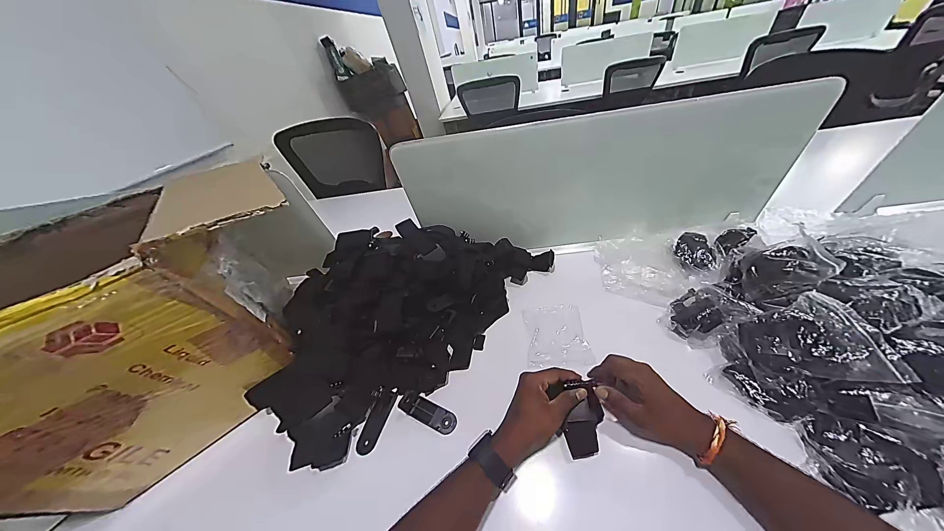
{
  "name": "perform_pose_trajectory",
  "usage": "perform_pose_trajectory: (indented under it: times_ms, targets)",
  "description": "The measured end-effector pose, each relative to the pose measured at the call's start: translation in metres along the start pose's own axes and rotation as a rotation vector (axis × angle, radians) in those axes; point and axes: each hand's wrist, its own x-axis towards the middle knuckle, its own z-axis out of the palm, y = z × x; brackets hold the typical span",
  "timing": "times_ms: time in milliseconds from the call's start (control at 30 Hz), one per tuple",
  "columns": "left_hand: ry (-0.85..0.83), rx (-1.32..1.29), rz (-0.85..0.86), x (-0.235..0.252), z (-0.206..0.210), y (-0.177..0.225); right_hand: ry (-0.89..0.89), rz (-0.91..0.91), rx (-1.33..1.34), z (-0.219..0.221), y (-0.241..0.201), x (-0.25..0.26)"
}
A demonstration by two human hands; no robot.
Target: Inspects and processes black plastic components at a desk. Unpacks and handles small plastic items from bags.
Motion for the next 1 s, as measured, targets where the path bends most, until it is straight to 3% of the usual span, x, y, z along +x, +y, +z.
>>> perform_pose_trajectory:
  times_ms: [133, 333, 533, 800, 1000]
  targets:
    - [0.027, 0.040, 0.046, 0.000, 0.001, -0.002, -0.032, 0.051, -0.035, 0.002, -0.002, -0.002]
    - [-0.008, 0.057, 0.079, -0.001, 0.000, 0.001, 0.018, 0.090, 0.233, 0.004, -0.007, -0.002]
    - [0.010, 0.176, 0.180, -0.001, 0.000, -0.002, 0.044, 0.055, 0.116, 0.008, -0.005, -0.002]
    - [-0.004, 0.105, 0.134, 0.000, -0.001, -0.003, 0.098, -0.118, -0.125, 0.001, -0.006, -0.002]
    - [0.005, 0.156, 0.147, -0.001, 0.000, -0.002, -0.033, 0.021, -0.098, -0.006, -0.005, -0.004]
